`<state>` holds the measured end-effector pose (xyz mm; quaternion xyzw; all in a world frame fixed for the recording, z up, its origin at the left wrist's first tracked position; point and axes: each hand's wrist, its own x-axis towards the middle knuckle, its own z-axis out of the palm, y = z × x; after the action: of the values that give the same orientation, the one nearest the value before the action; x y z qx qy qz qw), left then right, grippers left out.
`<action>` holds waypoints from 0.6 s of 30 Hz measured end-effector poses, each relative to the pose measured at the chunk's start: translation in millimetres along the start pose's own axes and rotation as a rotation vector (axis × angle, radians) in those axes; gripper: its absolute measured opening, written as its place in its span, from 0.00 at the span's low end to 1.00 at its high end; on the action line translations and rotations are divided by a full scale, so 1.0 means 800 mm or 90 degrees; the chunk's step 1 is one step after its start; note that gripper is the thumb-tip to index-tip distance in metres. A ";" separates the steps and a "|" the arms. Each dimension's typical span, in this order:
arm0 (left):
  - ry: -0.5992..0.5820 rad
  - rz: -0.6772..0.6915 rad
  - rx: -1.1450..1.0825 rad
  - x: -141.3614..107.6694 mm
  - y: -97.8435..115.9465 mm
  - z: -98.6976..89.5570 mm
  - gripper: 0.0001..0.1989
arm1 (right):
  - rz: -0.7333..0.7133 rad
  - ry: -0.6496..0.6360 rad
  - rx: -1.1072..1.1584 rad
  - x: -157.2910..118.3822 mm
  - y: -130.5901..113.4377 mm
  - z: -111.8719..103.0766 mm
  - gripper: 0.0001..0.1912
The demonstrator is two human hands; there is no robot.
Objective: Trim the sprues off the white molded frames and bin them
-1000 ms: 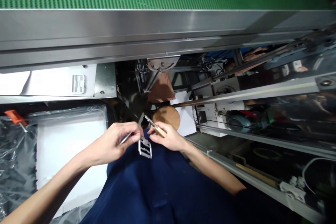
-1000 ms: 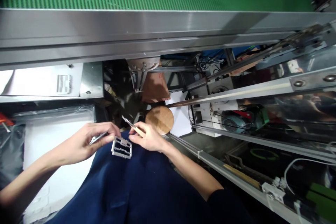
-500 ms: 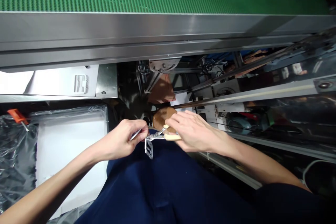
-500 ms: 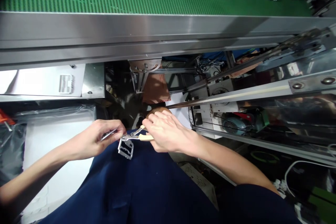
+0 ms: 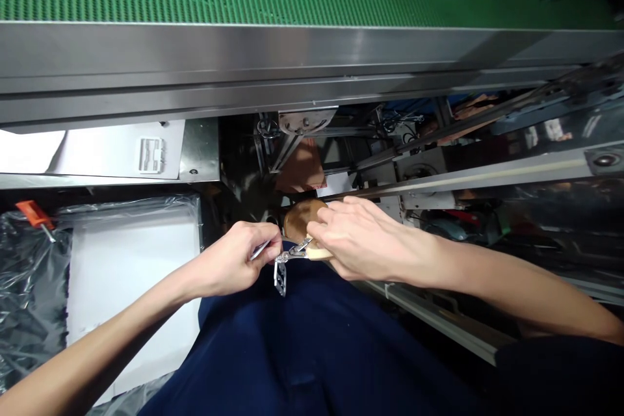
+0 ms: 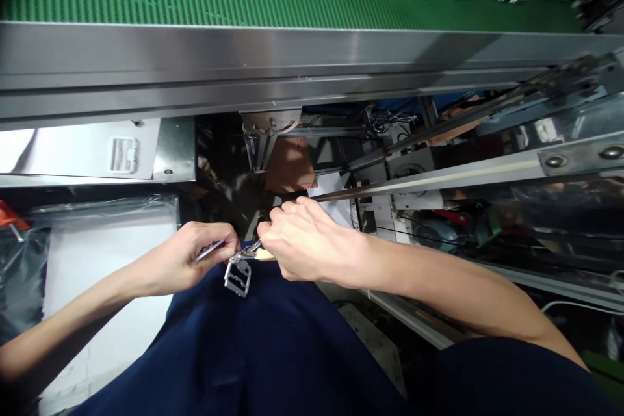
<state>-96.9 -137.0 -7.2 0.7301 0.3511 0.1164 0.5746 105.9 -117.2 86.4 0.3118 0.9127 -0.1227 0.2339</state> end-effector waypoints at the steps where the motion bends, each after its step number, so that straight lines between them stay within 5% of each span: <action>1: 0.001 0.002 -0.004 0.000 0.000 0.001 0.08 | -0.005 -0.002 0.002 0.002 0.000 -0.001 0.08; 9: 0.022 -0.033 -0.060 -0.002 -0.008 0.004 0.08 | 0.037 -0.025 0.151 0.002 0.024 0.022 0.03; 13: 0.040 -0.058 -0.118 -0.004 -0.013 0.004 0.09 | 0.096 0.015 0.500 0.012 0.022 0.073 0.05; 18: 0.052 -0.046 -0.264 0.003 -0.021 0.008 0.11 | 0.060 0.140 1.011 0.048 -0.023 0.148 0.14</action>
<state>-98.0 -139.0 -25.3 0.5781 0.3682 0.1948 0.7016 109.4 -155.4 -33.2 0.4335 0.5568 -0.6939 -0.1437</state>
